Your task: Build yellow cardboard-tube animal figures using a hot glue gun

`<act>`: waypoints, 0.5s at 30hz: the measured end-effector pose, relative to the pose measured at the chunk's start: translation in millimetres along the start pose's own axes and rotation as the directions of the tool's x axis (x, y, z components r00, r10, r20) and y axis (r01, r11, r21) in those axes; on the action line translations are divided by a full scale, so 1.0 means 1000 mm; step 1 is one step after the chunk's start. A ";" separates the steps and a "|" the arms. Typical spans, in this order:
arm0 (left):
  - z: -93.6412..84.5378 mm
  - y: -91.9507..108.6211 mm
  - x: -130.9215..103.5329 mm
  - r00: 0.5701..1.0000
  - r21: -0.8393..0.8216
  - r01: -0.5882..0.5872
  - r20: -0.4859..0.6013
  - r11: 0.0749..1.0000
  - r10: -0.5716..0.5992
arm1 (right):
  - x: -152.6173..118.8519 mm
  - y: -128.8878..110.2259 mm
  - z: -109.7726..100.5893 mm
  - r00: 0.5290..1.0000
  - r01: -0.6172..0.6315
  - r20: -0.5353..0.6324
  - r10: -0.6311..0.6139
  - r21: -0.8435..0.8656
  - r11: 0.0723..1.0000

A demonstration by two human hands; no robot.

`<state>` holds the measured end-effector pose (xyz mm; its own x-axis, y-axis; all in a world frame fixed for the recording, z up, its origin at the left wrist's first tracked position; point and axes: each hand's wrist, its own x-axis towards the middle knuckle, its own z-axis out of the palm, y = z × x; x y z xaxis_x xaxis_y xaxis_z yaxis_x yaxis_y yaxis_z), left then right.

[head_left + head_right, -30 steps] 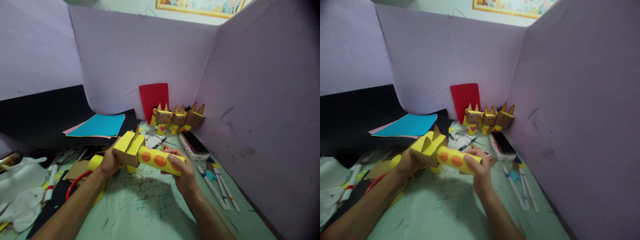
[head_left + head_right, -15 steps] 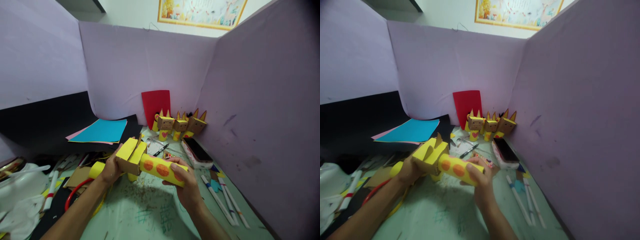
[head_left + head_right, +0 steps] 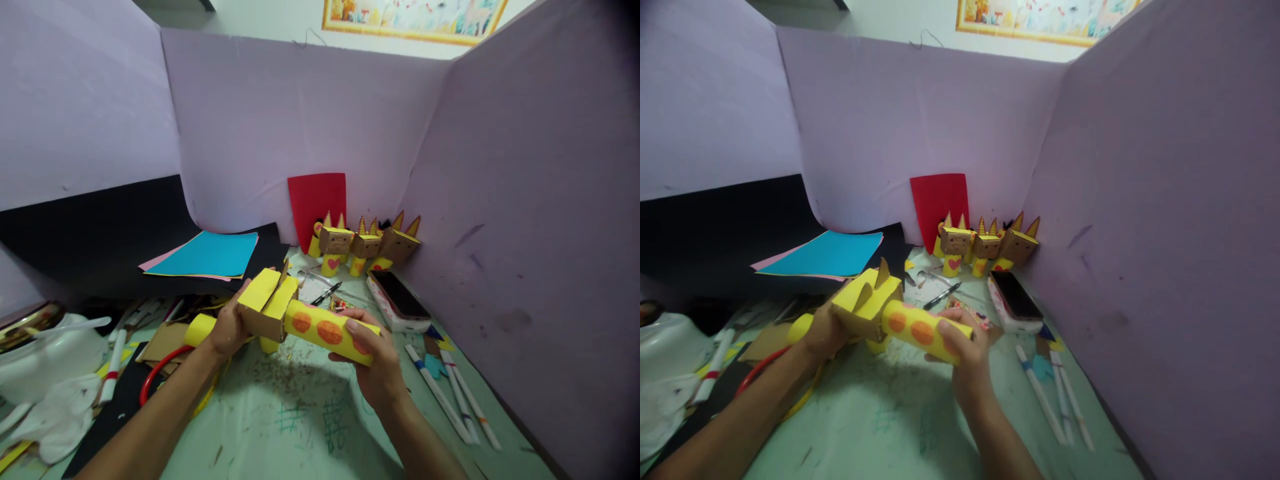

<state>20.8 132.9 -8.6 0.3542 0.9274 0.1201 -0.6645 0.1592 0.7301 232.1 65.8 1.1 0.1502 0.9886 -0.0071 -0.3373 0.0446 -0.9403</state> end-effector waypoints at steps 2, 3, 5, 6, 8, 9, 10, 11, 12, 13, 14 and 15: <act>0.003 0.002 -0.001 0.999 0.031 -0.018 -0.047 0.999 0.019 | 0.000 -0.001 0.000 1.000 0.003 -0.005 -0.003 -0.003 1.000; 0.004 0.002 -0.001 0.997 0.050 -0.019 -0.068 0.999 0.022 | 0.000 -0.001 0.000 1.000 0.009 -0.007 -0.009 -0.004 1.000; 0.006 0.003 -0.001 0.997 0.061 -0.018 -0.071 0.998 0.022 | 0.000 -0.001 0.000 1.000 0.023 -0.002 -0.023 -0.008 1.000; 0.006 0.003 -0.001 0.997 0.058 -0.026 -0.065 0.998 0.030 | -0.001 -0.001 0.000 1.000 0.028 0.002 -0.028 -0.010 1.000; 0.006 0.002 0.000 0.997 0.043 -0.051 -0.050 0.998 0.053 | -0.002 -0.001 0.001 0.999 0.034 0.001 -0.034 -0.011 0.999; 0.005 0.002 0.000 0.997 0.034 -0.057 -0.044 0.998 0.059 | -0.002 -0.001 0.001 0.999 0.036 -0.005 -0.036 -0.009 0.999; 0.004 0.002 0.000 0.998 0.028 -0.054 -0.039 0.998 0.055 | -0.002 -0.001 0.001 0.999 0.038 -0.010 -0.038 -0.006 0.999; 0.003 0.001 0.000 0.998 0.025 -0.044 -0.033 0.999 0.045 | -0.003 0.000 0.002 0.999 0.041 -0.014 -0.041 -0.002 0.999; 0.002 0.001 0.000 0.998 0.023 -0.046 -0.034 0.999 0.046 | -0.003 0.000 0.002 0.999 0.044 -0.017 -0.044 0.001 0.999; 0.001 0.001 0.000 0.998 0.022 -0.055 -0.043 0.998 0.056 | -0.003 0.000 0.002 0.999 0.044 -0.018 -0.044 0.004 0.999; 0.001 0.001 -0.001 0.996 0.027 -0.060 -0.057 0.998 0.062 | -0.003 0.000 0.002 0.999 0.044 -0.018 -0.043 0.005 0.999; 0.001 0.001 -0.001 0.995 0.034 -0.060 -0.075 0.998 0.062 | -0.003 0.000 0.002 0.999 0.042 -0.019 -0.042 0.006 0.999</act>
<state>20.2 131.7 -7.2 0.2620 0.9583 0.1144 -0.6615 0.0920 0.7443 230.0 63.4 2.1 0.1819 0.9830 0.0256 -0.3367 0.0867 -0.9376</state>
